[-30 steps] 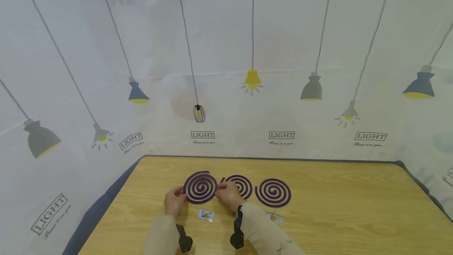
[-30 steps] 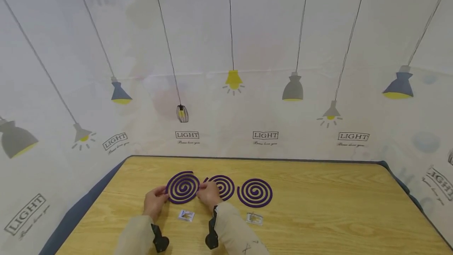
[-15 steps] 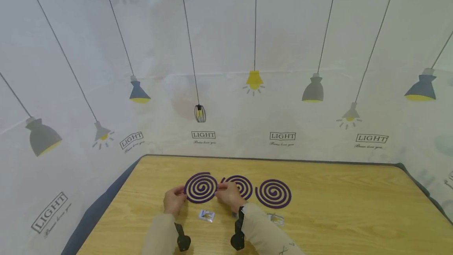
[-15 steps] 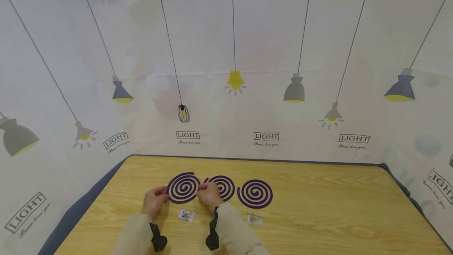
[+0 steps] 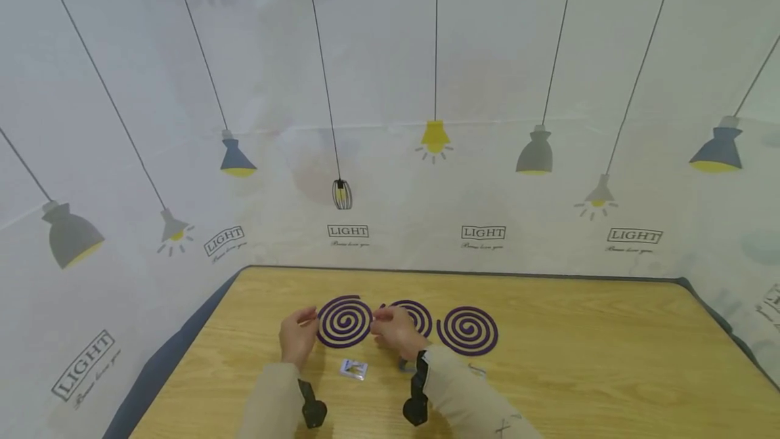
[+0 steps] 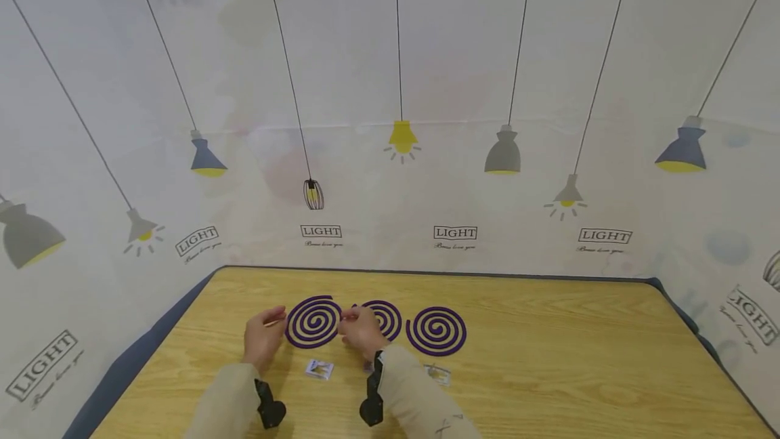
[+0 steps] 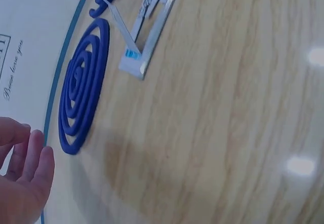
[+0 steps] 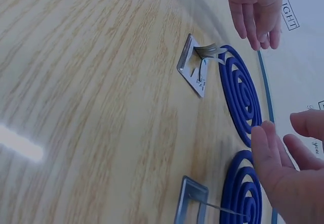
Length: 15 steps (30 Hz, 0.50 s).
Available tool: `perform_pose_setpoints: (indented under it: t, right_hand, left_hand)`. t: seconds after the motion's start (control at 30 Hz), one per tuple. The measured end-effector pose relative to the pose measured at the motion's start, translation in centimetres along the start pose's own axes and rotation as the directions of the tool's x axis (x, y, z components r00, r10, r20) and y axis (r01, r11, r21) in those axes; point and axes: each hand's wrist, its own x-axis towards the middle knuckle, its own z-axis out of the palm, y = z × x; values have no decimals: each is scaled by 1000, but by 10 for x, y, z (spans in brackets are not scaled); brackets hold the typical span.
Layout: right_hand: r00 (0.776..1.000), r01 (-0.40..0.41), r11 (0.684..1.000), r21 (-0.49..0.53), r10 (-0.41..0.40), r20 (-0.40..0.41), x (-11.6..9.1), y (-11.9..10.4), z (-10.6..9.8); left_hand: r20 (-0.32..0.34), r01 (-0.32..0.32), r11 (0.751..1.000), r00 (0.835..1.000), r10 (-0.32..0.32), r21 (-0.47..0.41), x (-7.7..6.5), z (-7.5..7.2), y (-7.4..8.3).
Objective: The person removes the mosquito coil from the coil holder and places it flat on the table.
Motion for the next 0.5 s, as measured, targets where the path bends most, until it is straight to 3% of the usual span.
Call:
perform_pose_setpoints:
  t: [0.1,0.33,0.43,0.5]
  right_hand:
    - [999,-38,999,26,38,-3,-8,-13,-2]
    - [999,-3,991,135,-2,41,-15,-30,-9]
    - [998,14,991,135,-23,62,-19,-36,-15]
    - [997,26,994,111,-34,75,-24,-38,-21]
  left_hand:
    - [5,-54,999,999,54,-2,-1,1,8]
    - [64,-117,992,991,121,-56,-8,10,35]
    - [105,-160,983,980,168,-86,-12,18,47]
    - [140,-220,972,963,229,-81,-16,25,53]
